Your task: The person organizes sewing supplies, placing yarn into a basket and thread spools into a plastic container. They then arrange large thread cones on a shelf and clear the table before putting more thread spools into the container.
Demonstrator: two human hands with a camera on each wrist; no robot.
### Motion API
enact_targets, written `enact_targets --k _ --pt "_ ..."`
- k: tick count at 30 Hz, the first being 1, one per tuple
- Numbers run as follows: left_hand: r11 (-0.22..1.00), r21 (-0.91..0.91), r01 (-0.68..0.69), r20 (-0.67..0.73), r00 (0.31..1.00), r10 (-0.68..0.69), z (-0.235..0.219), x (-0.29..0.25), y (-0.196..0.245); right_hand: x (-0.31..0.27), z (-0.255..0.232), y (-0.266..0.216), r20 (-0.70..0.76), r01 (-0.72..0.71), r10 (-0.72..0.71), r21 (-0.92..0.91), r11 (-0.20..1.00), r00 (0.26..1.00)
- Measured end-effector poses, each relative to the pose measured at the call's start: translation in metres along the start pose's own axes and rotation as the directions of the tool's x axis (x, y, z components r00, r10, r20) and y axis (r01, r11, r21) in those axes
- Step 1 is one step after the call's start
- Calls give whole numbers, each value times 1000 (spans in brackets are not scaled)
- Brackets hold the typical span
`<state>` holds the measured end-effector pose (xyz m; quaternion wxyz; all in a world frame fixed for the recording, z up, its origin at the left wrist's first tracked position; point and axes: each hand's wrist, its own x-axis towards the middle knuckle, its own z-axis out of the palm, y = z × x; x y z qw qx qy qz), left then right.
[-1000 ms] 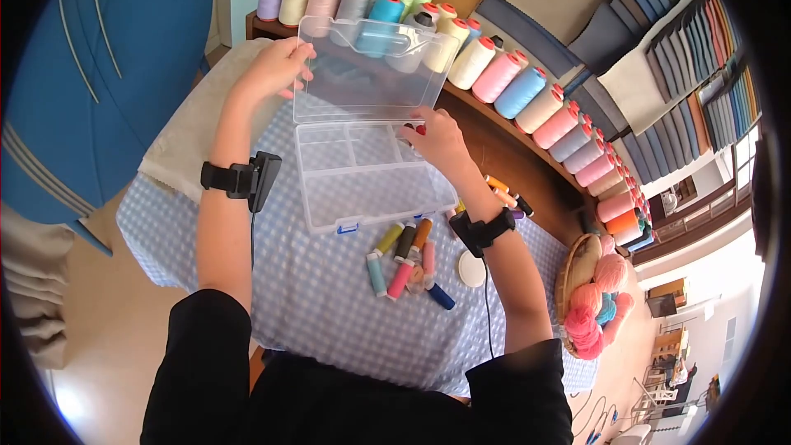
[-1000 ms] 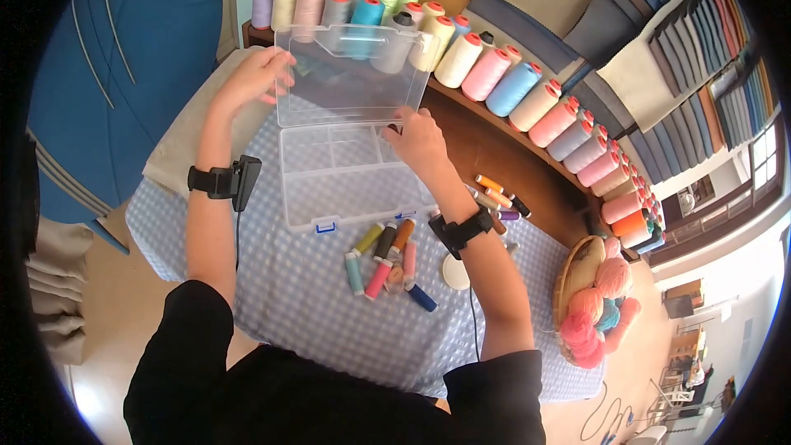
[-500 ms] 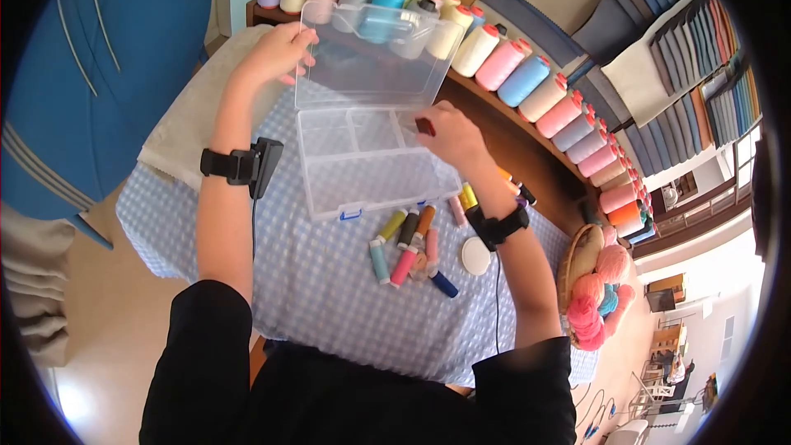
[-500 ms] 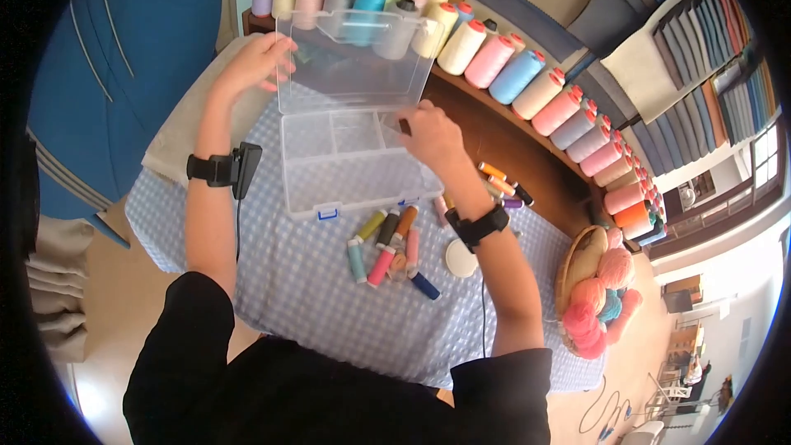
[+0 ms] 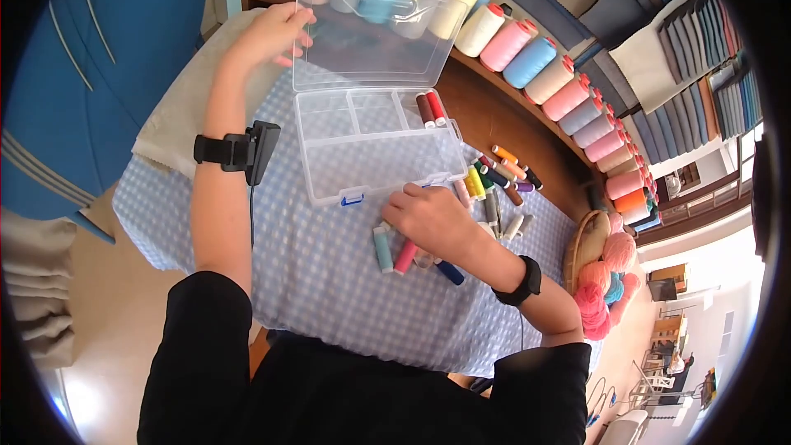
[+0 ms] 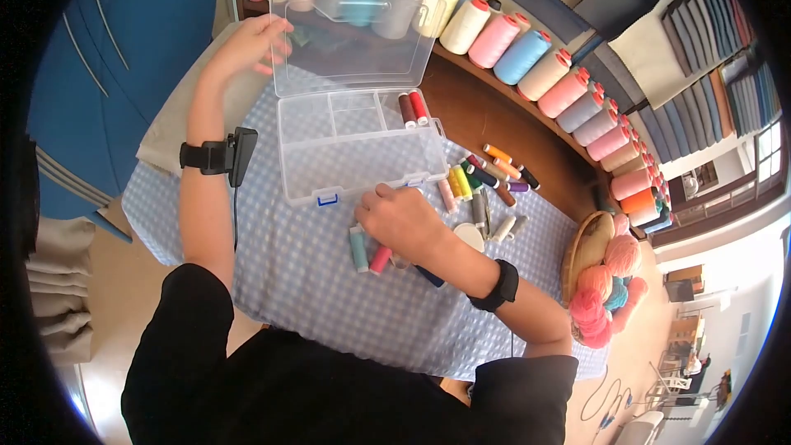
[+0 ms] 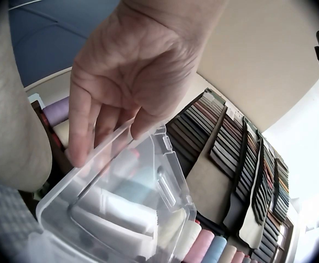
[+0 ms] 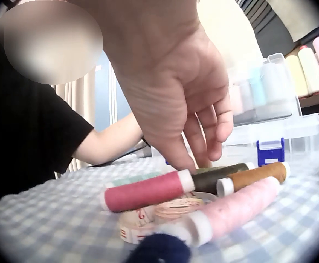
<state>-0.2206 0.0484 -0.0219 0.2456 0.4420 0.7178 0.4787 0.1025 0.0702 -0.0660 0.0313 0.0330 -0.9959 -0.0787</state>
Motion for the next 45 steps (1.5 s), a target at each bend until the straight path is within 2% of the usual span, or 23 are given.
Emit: enact_targets --k 4,6,8,10,11,13,14,16,17,19,21,23,25,28,32,34,36,38,40,41,43,45 --pt "1000 -7 23 1 1000 -23 1 0 0 4 -9 3 40 52 -51 -7 999 998" --pt "1000 -13 25 -2 1000 -25 1 -3 4 10 -32 2 -137 6 26 229 973 990" --pt "999 -21 33 3 999 -33 0 -5 4 24 -51 25 -161 -218 333 488 845 929" --pt "999 5 33 25 999 -33 0 -3 4 41 -34 72 -100 -432 587 581 690 804" --pt "1000 11 23 26 999 -23 0 -2 4 46 -20 89 -110 -430 591 582 690 799" --pt "999 -4 48 46 998 -48 -1 0 2 56 4 114 -200 -505 663 503 702 722" --pt "999 -4 43 40 998 -43 -2 -1 3 57 8 117 -206 -501 659 500 706 723" --pt "999 -11 41 41 998 -40 -1 -4 4 59 15 117 -103 -643 695 301 704 712" --pt "999 -11 47 39 998 -46 -1 -4 3 61 6 108 -99 -641 692 303 706 715" --pt "999 -31 18 2 1000 -18 1 -4 2 55 -16 82 -183 -648 668 162 744 721" --pt "999 -31 32 0 1000 -32 1 -4 4 36 -22 46 -187 -361 407 237 902 894" --pt "999 -30 41 6 999 -41 2 -4 2 22 -45 -18 21 -249 262 391 886 965" --pt "999 -30 12 1 1000 -12 1 -3 2 14 -45 -63 315 -272 170 316 909 934" --pt "1000 -14 27 14 1000 -27 0 -3 2 7 -10 -74 268 -231 155 278 932 951" --pt "999 1 46 37 998 -46 -1 -4 3 10 -9 -66 250 -237 160 318 918 955" --pt "999 -1 49 39 998 -49 -1 -3 3 11 -22 -58 239 -246 144 483 840 960" --pt "999 -2 53 41 998 -53 -2 -2 3 20 -29 -29 -12 -244 270 393 887 963" --pt "999 2 52 45 998 -52 -1 -3 4 37 -39 24 -197 -339 456 437 833 868" --pt "999 -2 50 42 998 -50 -1 -5 5 50 -37 74 -196 -461 581 436 773 790" --pt "998 -3 55 42 998 -55 -1 -6 6 54 -27 87 -205 -458 579 431 777 789" --pt "998 -15 58 41 998 -57 -1 -6 7 61 -7 108 -166 -533 668 479 697 725" --pt "997 -30 77 52 996 -75 -2 -5 6 60 10 115 -143 -533 648 452 715 748"
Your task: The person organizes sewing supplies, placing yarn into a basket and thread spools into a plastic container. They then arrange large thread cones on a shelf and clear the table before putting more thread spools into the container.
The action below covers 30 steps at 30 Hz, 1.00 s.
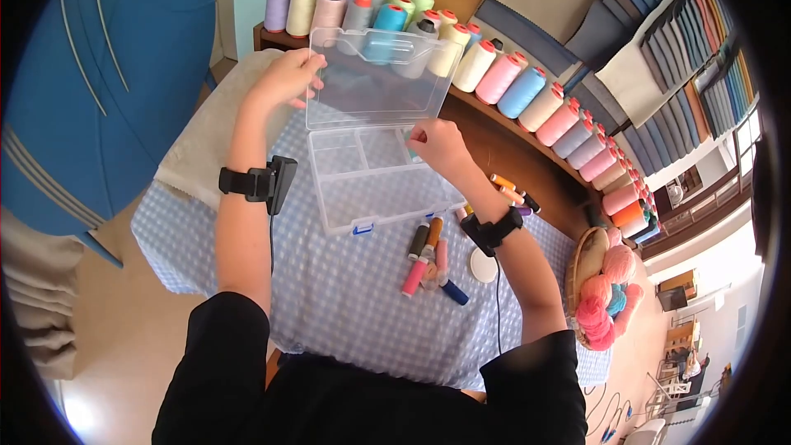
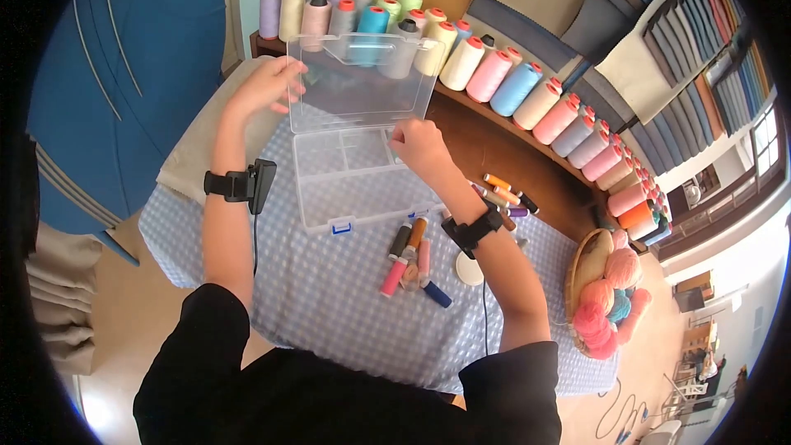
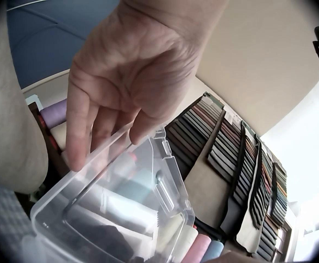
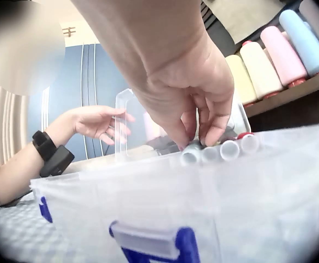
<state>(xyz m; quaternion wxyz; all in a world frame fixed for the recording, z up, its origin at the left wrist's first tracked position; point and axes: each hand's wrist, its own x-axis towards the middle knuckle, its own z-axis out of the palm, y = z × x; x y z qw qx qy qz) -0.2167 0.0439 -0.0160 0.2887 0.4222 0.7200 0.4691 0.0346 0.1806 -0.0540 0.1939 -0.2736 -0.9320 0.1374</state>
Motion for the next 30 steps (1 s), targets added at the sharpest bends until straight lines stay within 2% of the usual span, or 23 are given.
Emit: enact_targets --k 2,4,5,7,8,10,11,12,14,15,17,21,23,27,30 --pt "1000 -1 -23 -4 1000 23 0 2 -2 -6 -2 -6 49 6 -5 -22 1000 999" --pt "999 -21 -28 -13 1000 28 0 2 -2 -27 -14 -17 -131 210 -222 -100 973 966" --pt "998 -40 -41 -23 999 40 1 1 -2 -44 -26 -34 -115 197 -206 -91 976 972" --pt "998 4 -62 -16 998 62 0 3 -4 -85 -46 -66 165 103 -74 -177 979 984" --pt "997 45 -68 0 998 68 -1 3 -4 -105 -41 -67 182 85 -54 -170 982 982" --pt "997 50 -58 5 998 58 -1 5 -5 -134 -34 -72 232 183 -107 -334 925 967" --pt "996 58 -67 -8 998 67 -1 5 -6 -141 -27 -71 286 47 56 -341 939 957" --pt "996 61 -66 -1 998 66 0 4 -6 -145 -17 -65 285 40 62 -338 940 957" --pt "997 55 -47 -23 999 48 1 2 -3 -152 0 -51 98 67 -27 -428 901 995" --pt "997 57 -53 -20 998 54 1 2 -1 -152 1 -51 92 63 -25 -430 901 995" --pt "998 52 -28 -7 1000 29 0 1 -1 -150 3 -52 139 -68 127 -367 928 982" --pt "998 52 -38 -14 999 39 0 2 -2 -150 -2 -46 99 -67 99 -282 957 990" --pt "998 27 -53 -19 998 54 0 2 -3 -145 -13 -49 268 -263 294 -146 954 917" --pt "998 22 -57 -19 998 57 0 -1 -2 -147 -12 -45 271 -242 280 -165 956 921" --pt "998 47 -45 -7 999 46 0 -2 0 -149 -12 -46 302 -312 335 -124 942 892"
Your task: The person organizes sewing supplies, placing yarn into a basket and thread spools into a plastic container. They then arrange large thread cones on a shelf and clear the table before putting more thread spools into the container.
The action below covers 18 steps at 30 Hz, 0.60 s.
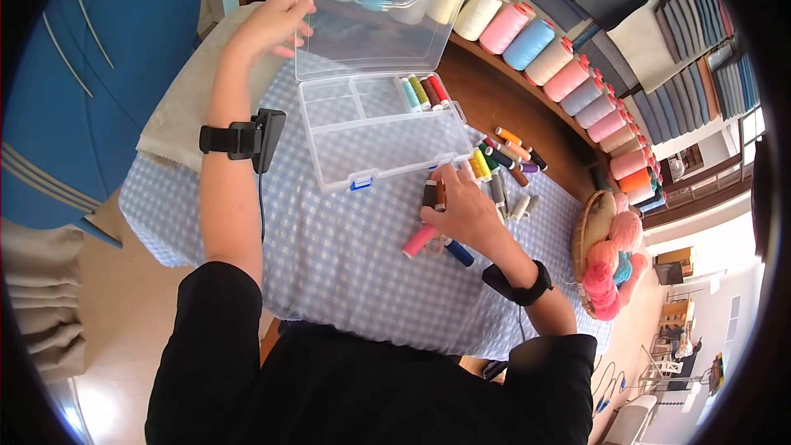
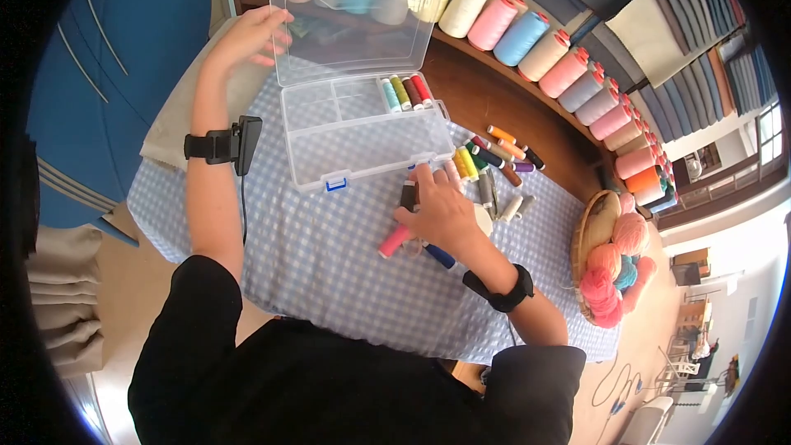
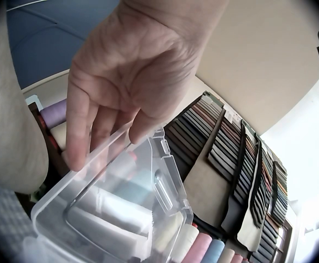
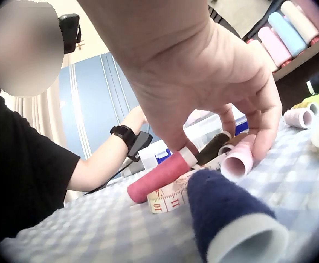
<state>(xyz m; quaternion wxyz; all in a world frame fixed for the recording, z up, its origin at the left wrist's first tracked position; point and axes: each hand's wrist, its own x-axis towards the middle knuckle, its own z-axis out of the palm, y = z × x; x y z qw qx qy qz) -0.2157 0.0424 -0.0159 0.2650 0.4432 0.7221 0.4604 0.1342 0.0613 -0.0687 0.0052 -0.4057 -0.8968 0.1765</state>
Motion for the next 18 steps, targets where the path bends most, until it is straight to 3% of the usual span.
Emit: enact_targets --k 2,5,12,18 --pt "1000 -1 2 -2 1000 -2 0 0 0 -1 9 4 -123 81 -82 -7 997 989" --pt "999 -32 -12 -23 1000 12 1 1 -2 -3 16 7 -183 146 -162 -102 984 970" --pt "999 -47 -9 -13 1000 8 0 0 -3 -13 5 4 -127 341 -360 -149 928 924" --pt "999 -45 -13 -12 1000 12 1 3 -5 -5 -22 -35 -330 468 -471 -93 879 818"
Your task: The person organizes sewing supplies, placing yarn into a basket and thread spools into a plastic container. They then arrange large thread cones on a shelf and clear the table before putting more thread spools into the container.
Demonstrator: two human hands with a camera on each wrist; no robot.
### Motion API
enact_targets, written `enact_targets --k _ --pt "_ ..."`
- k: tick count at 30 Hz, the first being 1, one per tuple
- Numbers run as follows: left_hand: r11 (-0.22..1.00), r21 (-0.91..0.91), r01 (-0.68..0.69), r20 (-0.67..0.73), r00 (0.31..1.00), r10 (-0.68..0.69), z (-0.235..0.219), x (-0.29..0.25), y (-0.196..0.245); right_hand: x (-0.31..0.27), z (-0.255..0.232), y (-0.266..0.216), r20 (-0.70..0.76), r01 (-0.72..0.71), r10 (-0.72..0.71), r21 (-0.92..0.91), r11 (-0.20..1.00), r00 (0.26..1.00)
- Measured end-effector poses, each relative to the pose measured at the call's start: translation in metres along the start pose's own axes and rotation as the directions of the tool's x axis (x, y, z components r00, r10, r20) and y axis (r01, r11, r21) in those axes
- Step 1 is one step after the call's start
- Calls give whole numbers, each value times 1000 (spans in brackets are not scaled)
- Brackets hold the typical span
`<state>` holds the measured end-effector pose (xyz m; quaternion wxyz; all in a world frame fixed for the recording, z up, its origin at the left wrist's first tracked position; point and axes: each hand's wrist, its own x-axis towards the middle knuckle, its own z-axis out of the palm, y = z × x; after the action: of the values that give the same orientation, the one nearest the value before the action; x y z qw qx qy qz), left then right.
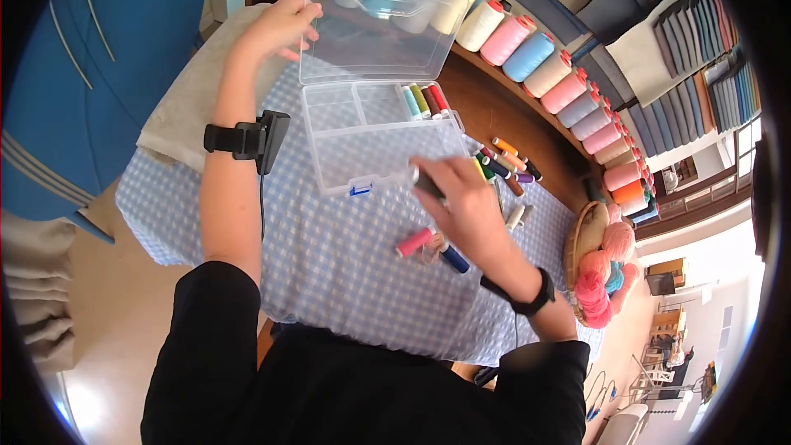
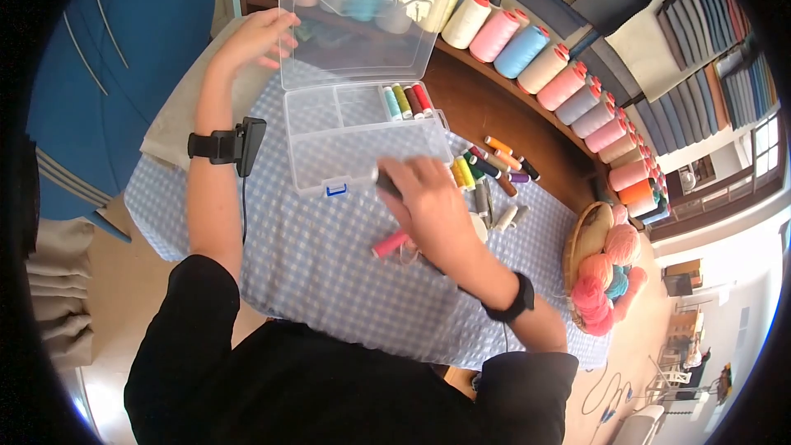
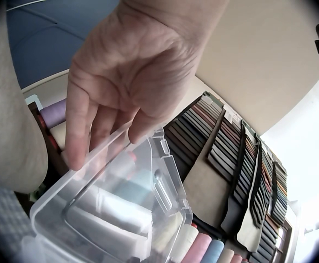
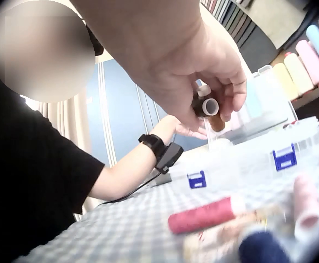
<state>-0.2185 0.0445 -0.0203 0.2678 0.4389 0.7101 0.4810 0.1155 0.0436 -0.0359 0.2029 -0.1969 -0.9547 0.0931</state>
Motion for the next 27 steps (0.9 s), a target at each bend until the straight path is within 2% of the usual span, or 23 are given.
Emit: enact_targets --k 2,5,7,11,14,16,17,19,23,25,26,27 --pt "1000 -8 9 1 1000 -9 0 0 1 38 1 7 -125 65 -69 -39 997 990" --pt "1000 0 9 5 1000 -9 -1 -1 3 83 33 37 -163 84 -106 -140 987 981" --pt "1000 0 12 4 1000 -12 -1 1 2 101 52 51 -156 35 -72 -224 974 985" --pt "1000 -18 26 5 1000 -26 0 0 4 106 66 64 -144 -9 -34 -286 958 989" --pt "1000 -15 14 5 1000 -14 0 1 1 110 59 58 -63 -19 3 -263 965 998" --pt "1000 -2 -1 8 1000 1 0 2 1 114 50 50 10 -113 121 -290 950 993" --pt "1000 -6 -1 11 1000 1 0 2 1 113 51 52 10 -121 130 -289 950 992" --pt "1000 -9 8 17 1000 -8 -1 2 1 110 53 50 -28 -2 -7 -329 944 1000" --pt "1000 8 -13 19 1000 13 -1 1 0 93 33 24 18 -19 28 -385 923 999" --pt "999 38 -13 19 1000 13 -2 2 -1 61 18 -2 81 136 -121 -233 963 989" --pt "999 34 4 24 1000 -5 -2 1 -1 43 9 -12 278 225 -167 -193 955 946" --pt "999 44 -7 16 1000 7 -1 0 0 23 2 -19 458 303 -212 -136 943 863"
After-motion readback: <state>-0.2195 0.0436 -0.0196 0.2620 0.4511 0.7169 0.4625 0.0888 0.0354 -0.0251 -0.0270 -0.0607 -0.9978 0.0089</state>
